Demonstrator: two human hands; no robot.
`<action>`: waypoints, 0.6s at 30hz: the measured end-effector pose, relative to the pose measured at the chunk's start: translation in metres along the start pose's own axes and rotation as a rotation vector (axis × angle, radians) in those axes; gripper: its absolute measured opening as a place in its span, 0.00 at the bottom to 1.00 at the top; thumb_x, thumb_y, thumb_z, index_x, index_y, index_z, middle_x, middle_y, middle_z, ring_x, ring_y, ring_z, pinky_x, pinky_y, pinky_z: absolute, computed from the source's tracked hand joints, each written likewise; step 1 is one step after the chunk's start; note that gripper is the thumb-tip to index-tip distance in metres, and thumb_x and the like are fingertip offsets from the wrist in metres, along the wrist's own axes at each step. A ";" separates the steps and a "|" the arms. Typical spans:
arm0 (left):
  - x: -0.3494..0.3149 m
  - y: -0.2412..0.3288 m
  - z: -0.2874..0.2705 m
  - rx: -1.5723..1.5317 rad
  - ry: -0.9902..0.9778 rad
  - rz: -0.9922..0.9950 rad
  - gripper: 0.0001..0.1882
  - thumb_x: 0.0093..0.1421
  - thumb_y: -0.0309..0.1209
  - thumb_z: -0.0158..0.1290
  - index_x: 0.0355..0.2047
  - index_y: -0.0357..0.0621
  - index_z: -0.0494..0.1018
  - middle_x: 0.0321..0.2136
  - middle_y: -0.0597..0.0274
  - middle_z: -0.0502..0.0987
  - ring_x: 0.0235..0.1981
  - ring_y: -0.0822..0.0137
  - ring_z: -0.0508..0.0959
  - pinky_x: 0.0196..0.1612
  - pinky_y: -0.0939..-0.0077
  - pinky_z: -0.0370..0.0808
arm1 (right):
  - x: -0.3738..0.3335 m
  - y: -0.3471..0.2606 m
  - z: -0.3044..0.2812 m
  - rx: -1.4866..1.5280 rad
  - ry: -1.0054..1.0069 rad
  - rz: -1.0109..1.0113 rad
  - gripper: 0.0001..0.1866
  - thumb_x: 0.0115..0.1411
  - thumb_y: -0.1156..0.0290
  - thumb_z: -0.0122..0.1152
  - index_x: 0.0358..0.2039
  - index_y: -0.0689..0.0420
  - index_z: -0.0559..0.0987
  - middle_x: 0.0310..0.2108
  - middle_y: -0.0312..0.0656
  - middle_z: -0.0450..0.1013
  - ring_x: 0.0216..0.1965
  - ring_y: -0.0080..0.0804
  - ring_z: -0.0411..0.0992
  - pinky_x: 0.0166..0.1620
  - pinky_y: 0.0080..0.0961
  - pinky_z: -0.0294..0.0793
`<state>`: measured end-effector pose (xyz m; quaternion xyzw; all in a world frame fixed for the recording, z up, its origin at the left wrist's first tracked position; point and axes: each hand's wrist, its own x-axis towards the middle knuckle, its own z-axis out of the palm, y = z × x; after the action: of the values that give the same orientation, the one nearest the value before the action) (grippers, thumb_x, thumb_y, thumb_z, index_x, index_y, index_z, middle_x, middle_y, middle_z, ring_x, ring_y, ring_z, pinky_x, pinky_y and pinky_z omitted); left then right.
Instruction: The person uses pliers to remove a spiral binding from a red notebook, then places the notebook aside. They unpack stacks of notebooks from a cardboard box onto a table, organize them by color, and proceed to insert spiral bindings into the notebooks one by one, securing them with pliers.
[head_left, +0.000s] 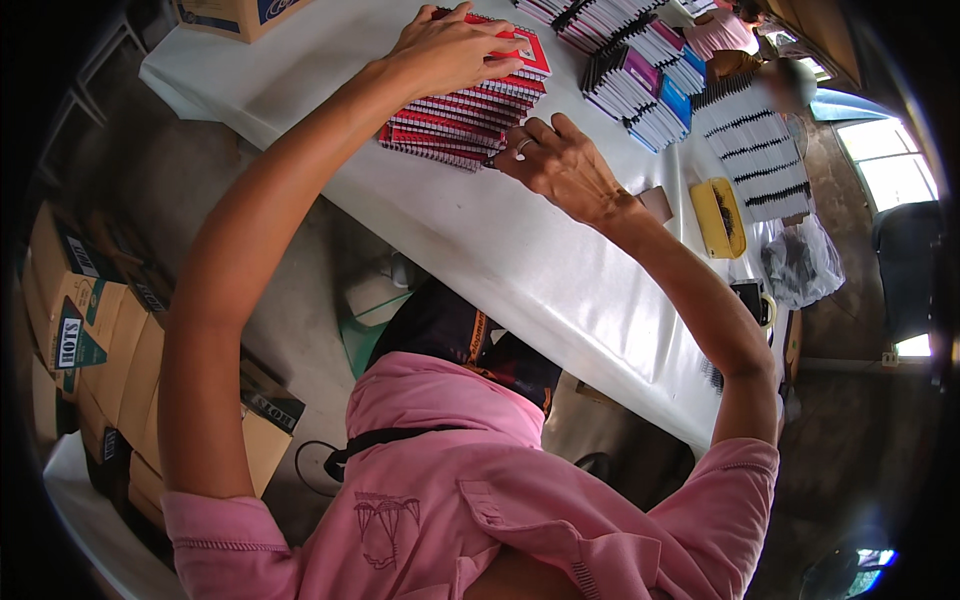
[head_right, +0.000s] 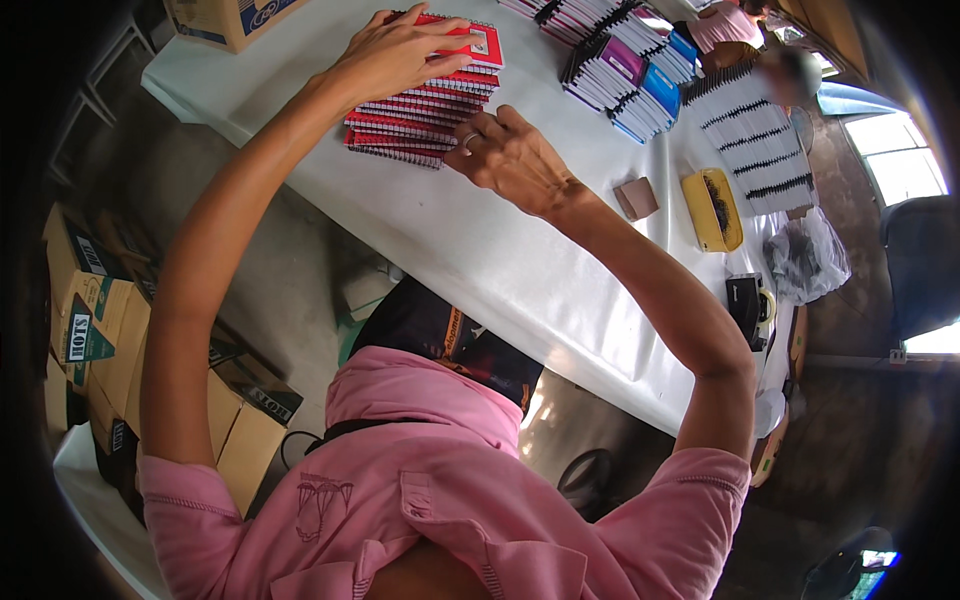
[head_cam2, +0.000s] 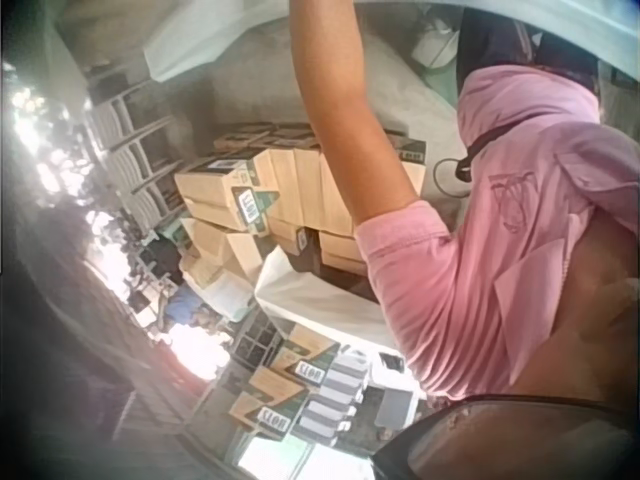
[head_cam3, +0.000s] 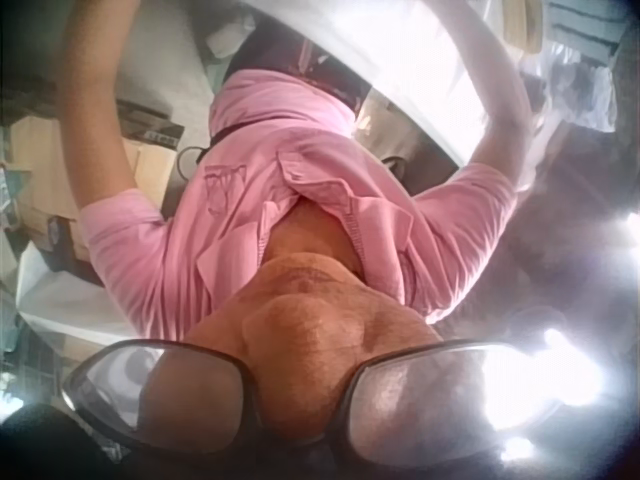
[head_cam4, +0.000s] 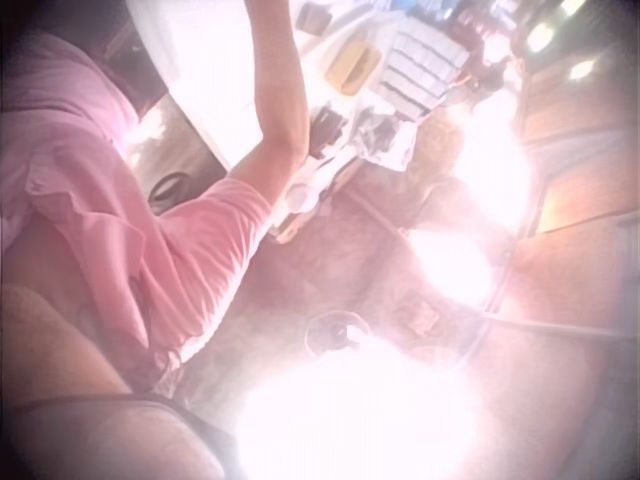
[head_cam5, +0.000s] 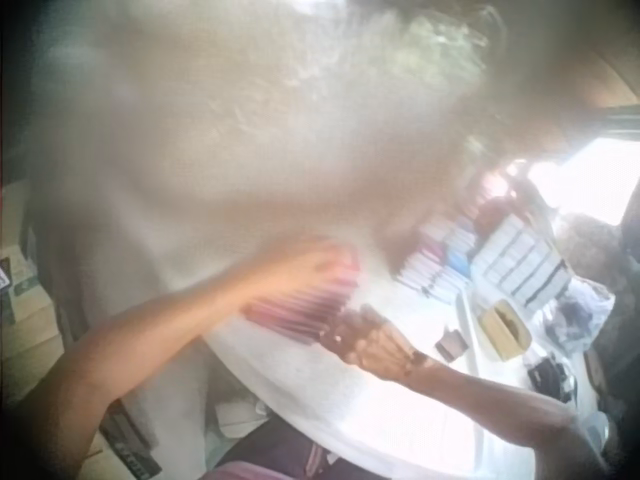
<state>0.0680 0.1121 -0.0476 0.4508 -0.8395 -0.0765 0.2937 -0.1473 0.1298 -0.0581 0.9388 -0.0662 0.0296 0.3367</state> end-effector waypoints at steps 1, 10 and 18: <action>-0.002 0.001 -0.001 -0.006 -0.013 -0.015 0.19 0.66 0.47 0.40 0.48 0.53 0.73 0.47 0.62 0.75 0.51 0.62 0.72 0.55 0.61 0.66 | 0.001 0.001 -0.002 -0.009 0.003 -0.012 0.09 0.49 0.71 0.58 0.33 0.45 0.79 0.35 0.28 0.73 0.43 0.22 0.68 0.45 0.20 0.65; -0.003 -0.004 0.003 0.033 0.003 0.002 0.18 0.67 0.45 0.40 0.48 0.53 0.73 0.47 0.63 0.75 0.51 0.64 0.72 0.55 0.63 0.66 | 0.001 0.004 0.006 -0.047 0.019 -0.196 0.11 0.49 0.69 0.59 0.35 0.42 0.78 0.41 0.23 0.71 0.48 0.18 0.65 0.53 0.19 0.61; -0.001 -0.005 -0.001 -0.017 0.009 0.012 0.19 0.67 0.45 0.39 0.47 0.51 0.74 0.45 0.62 0.77 0.48 0.63 0.74 0.54 0.63 0.68 | -0.002 0.004 0.013 -0.080 -0.016 -0.239 0.13 0.47 0.69 0.61 0.36 0.42 0.78 0.41 0.22 0.71 0.51 0.19 0.64 0.55 0.20 0.61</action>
<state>0.0724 0.1101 -0.0495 0.4433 -0.8403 -0.0799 0.3017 -0.1498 0.1185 -0.0655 0.9259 0.0424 -0.0208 0.3747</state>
